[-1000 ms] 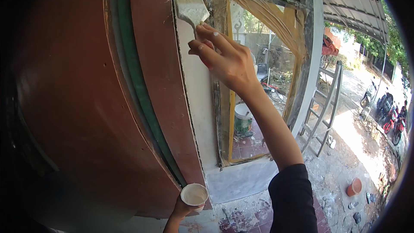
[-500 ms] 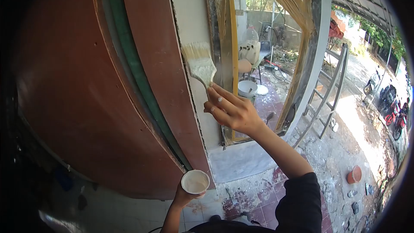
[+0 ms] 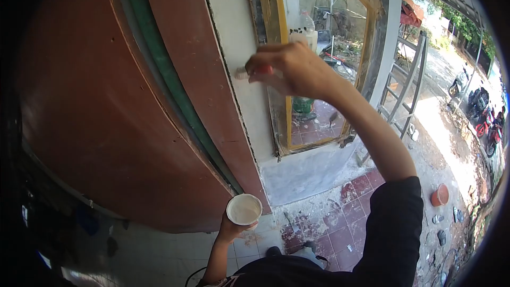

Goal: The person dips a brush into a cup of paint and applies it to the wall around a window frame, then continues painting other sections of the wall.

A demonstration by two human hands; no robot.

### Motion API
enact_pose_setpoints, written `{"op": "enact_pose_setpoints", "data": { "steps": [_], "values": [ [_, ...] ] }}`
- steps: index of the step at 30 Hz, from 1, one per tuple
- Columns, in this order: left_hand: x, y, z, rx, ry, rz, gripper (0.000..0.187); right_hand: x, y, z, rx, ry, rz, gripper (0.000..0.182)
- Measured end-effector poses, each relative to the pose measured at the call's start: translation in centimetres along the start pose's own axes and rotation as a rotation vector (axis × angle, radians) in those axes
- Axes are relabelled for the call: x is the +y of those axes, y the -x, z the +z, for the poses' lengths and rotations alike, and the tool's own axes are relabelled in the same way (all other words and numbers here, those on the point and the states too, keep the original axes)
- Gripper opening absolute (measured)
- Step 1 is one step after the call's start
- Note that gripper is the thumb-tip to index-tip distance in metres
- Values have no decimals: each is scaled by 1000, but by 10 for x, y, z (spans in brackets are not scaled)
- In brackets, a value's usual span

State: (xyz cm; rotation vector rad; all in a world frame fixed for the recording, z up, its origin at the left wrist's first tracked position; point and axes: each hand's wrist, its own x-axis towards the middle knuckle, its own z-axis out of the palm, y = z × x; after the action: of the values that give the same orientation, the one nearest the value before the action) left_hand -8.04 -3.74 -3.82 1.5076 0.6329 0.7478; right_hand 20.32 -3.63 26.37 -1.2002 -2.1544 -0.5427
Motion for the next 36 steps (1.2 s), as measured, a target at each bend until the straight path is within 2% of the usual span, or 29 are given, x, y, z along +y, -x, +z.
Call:
{"op": "enact_pose_setpoints", "data": {
  "steps": [1,3,4,6,7,9,10,12,13,14,16,17,19,20,21,24,27,32,36],
  "values": [
    [-1,2,-1,-1,0,-3,80,11,-18,-7,84,32,-132,11],
    [-2,5,-2,11,-6,22,79,5,-49,-33,157,192,-182,10],
    [-2,6,-3,9,-4,19,79,7,-63,-43,202,251,-273,9],
    [-2,10,-7,23,-24,-34,78,-6,-82,-67,82,118,-132,17],
    [-4,12,-9,22,-24,-34,78,-22,-84,-77,81,118,-131,17],
    [-9,14,-13,40,-14,-28,78,-55,-82,-89,138,432,-103,10],
    [-8,14,-14,40,-11,-24,78,-48,-84,-90,137,436,-108,10],
    [-8,16,-15,37,-16,-10,78,-31,-90,-89,333,326,-253,9],
    [-9,16,-15,36,-16,-10,78,-41,-84,-89,327,400,-183,11],
    [-11,17,-15,40,-7,-18,77,-32,-82,-84,326,399,-179,11],
    [-12,19,-16,40,1,-30,77,4,-70,-55,429,449,-450,10],
    [-12,19,-15,44,10,-30,77,8,-56,-37,447,556,-437,13],
    [-10,20,-14,48,21,-40,76,8,-21,3,451,508,-304,13],
    [-9,21,-13,44,11,-48,75,4,-2,23,440,582,-244,12],
    [-9,21,-13,39,0,-52,74,7,14,44,451,545,-259,12],
    [-20,21,-15,29,-7,-43,72,-9,67,82,303,465,-110,15],
    [-24,22,-16,19,24,-61,71,-24,107,118,274,394,-66,16],
    [-29,21,-19,-8,-82,-39,72,-44,172,174,47,320,16,13],
    [-26,20,-17,-7,-14,-72,77,-50,213,205,-73,151,41,13]
  ]
}}
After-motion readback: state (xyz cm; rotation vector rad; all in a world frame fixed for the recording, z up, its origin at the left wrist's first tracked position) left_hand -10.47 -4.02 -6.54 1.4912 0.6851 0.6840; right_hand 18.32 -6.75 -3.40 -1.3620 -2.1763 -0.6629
